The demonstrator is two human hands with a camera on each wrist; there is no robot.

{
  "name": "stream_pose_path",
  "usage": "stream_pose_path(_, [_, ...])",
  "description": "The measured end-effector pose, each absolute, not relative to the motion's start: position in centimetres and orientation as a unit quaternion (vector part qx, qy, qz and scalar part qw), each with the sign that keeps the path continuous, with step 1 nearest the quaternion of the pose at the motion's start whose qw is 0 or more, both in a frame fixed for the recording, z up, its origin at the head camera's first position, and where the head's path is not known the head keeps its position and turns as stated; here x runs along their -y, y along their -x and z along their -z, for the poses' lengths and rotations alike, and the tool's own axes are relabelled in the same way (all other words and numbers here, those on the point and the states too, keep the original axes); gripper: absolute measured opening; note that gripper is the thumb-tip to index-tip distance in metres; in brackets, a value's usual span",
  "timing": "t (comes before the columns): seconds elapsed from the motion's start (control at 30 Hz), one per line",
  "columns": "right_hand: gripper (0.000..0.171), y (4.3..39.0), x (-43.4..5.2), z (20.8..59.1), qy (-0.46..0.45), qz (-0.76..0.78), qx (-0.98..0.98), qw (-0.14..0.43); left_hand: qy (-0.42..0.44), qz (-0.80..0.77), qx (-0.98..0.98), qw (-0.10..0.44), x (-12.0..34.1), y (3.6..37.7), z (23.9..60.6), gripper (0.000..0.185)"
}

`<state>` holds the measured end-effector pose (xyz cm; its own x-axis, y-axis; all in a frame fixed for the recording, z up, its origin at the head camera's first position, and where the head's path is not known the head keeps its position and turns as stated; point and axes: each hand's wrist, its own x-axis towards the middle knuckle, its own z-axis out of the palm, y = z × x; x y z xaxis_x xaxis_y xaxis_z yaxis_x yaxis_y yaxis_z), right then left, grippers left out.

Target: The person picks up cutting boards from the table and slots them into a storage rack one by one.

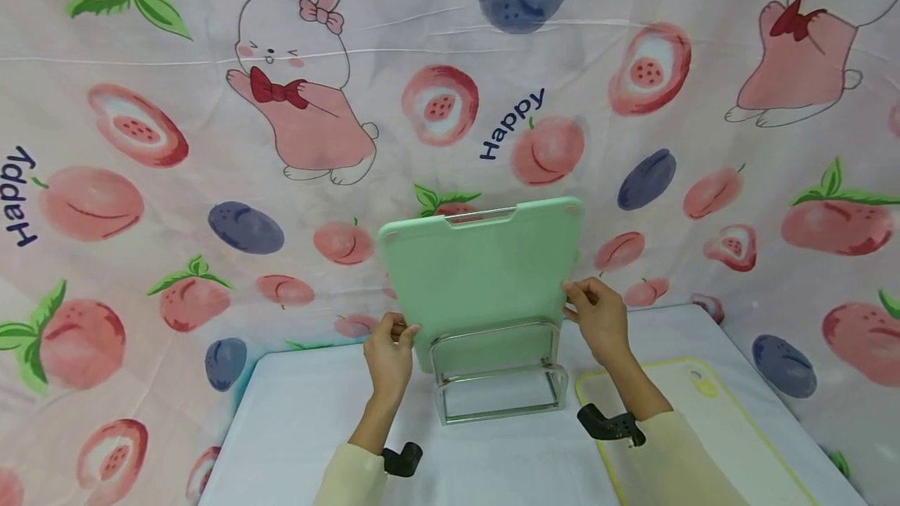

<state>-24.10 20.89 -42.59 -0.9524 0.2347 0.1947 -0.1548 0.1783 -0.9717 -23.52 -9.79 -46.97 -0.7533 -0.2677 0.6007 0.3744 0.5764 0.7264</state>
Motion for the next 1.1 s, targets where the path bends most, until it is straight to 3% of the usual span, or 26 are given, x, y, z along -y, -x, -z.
stream_pose_path(1.1, [0.040,23.80,-21.75,42.36,0.045,-0.640,0.755,0.137,-0.011,0.459,0.827,0.324,8.75,23.40,46.83,0.017])
